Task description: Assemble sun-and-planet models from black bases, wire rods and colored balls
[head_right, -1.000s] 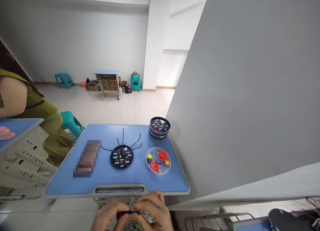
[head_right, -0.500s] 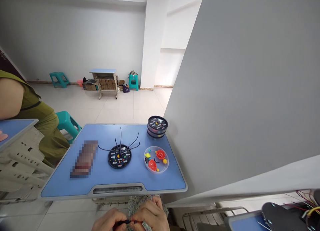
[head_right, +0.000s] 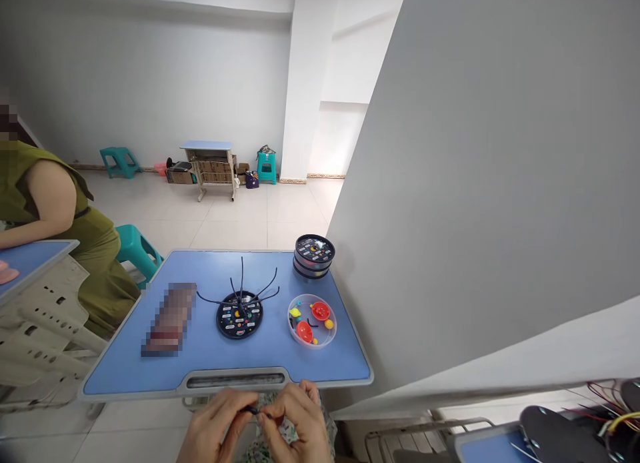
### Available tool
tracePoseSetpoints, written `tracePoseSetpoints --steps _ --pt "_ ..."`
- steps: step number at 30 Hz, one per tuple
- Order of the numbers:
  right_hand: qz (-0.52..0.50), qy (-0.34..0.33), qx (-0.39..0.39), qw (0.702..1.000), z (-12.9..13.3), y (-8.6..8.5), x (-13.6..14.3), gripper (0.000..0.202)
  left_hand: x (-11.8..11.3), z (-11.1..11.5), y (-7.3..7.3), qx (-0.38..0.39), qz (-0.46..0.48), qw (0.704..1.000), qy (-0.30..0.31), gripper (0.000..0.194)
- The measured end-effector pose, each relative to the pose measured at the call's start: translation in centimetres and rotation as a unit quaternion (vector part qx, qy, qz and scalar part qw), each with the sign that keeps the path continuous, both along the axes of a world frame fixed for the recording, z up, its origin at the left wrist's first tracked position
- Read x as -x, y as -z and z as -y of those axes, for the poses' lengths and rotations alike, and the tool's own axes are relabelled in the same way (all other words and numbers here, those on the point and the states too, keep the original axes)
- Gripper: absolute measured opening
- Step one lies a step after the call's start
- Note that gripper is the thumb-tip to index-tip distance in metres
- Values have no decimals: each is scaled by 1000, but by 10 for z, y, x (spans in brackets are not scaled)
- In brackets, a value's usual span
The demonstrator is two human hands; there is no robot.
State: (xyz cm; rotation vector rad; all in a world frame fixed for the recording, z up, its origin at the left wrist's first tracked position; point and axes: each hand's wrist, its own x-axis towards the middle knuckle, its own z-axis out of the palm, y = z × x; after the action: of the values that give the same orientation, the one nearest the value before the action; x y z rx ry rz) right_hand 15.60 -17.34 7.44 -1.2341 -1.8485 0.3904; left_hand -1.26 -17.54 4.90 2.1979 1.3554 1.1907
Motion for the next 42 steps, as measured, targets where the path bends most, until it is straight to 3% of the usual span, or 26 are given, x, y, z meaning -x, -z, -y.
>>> tracePoseSetpoints --steps 4,8,12,16,19,24,28,34,42 --pt "11 51 -55 997 -7 5 11 28 7 -13 -2 -131 -56 989 -39 24" --pt "8 29 -85 996 -12 0 19 24 10 -17 2 -167 -54 984 -42 21" --pt "-34 -18 -56 998 -24 -10 22 8 14 -31 3 -29 125 990 -55 15" --pt "-82 -1 -14 997 -46 -12 24 18 14 -59 2 121 361 918 -110 21" --pt "-114 -2 2 994 -67 -8 26 21 15 -85 2 146 429 879 -150 28" --pt "-134 -2 13 991 -114 -5 25 26 14 -128 7 127 443 869 -182 34" --pt "-97 -35 51 993 -146 -7 28 28 9 -146 13 123 432 873 -192 32" --pt "-51 -89 77 992 -166 -7 40 23 9 -147 23 127 412 881 -192 29" --pt "-8 -126 75 989 -180 -3 48 19 10 -145 26 122 376 899 -187 30"
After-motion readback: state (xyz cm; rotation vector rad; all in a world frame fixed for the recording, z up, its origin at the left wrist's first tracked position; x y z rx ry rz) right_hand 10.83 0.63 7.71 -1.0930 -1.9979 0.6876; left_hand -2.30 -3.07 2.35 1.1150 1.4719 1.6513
